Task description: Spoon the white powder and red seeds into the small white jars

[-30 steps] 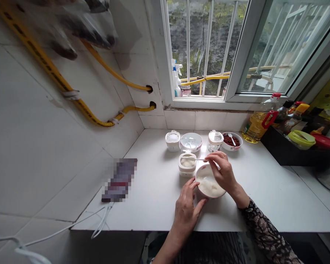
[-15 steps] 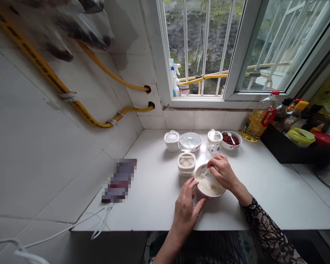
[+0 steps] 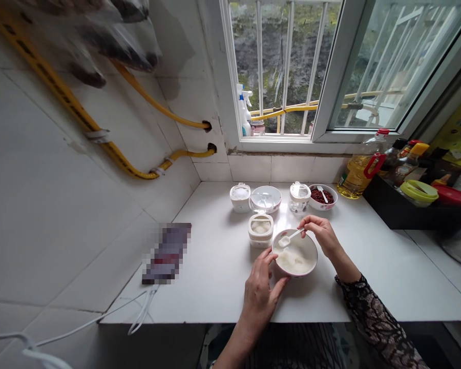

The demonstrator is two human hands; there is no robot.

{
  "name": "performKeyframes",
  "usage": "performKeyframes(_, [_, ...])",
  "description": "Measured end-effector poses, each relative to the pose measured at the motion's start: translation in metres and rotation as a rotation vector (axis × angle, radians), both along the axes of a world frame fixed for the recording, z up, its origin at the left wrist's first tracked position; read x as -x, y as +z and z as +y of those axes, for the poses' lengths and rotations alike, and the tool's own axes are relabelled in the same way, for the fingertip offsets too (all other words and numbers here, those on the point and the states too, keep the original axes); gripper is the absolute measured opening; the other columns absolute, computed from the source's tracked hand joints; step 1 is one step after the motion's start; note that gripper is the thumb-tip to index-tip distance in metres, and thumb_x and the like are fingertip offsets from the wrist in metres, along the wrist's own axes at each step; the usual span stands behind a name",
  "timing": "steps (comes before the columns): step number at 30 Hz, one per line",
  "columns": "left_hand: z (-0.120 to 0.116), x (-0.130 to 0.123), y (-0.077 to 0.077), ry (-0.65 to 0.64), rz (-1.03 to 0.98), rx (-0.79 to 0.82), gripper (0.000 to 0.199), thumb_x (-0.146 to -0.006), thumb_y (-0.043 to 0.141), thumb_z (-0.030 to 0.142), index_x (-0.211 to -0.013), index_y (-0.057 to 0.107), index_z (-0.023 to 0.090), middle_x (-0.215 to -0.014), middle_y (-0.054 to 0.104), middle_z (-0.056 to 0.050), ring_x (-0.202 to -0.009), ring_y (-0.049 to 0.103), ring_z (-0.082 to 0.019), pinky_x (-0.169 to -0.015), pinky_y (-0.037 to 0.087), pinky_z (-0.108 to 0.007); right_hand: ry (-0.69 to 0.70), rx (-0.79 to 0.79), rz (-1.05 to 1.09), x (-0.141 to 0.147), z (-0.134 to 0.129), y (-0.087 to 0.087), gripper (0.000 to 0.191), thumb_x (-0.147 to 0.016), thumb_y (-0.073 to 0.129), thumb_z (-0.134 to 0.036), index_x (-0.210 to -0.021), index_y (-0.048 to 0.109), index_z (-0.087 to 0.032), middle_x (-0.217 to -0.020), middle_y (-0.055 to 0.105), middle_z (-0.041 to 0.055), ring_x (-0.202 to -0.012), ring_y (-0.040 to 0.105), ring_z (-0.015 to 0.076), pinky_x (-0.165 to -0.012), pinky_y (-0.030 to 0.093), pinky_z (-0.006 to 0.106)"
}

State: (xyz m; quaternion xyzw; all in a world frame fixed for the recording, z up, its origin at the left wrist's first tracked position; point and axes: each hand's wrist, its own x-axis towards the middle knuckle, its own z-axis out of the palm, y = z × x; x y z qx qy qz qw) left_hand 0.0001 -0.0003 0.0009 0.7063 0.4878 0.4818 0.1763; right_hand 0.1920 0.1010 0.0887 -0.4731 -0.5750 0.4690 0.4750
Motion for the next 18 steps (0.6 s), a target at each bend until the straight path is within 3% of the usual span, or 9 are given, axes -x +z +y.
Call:
performKeyframes(13, [0.000,0.000,0.000,-0.006,0.005,-0.003,0.044,-0.088,0.063,0.017,-0.128,0.048,0.025,-0.138,0.056,-0.013,-0.121,0.062,-0.028,-0.074,0.062,-0.035,-0.006,0.032,0.027,0.004,-0.001,0.000,0.012,-0.067,0.057,-0.028,-0.065,0.065,-0.020,-0.052,0.061,-0.0011,-0.061,0.058,0.0181,-0.076,0.047,0.035])
performKeyframes(18, [0.000,0.000,0.001,-0.004,0.011,-0.004,0.046,-0.087,0.064,0.016,-0.129,0.047,0.025,-0.137,0.056,-0.013,-0.120,0.063,-0.028,-0.074,0.063,-0.035,-0.081,-0.182,-0.013,0.018,-0.006,0.000,0.014,-0.080,0.056,-0.033,-0.079,0.063,-0.021,-0.065,0.067,0.0013,-0.068,0.062,0.0197,-0.076,0.049,0.035])
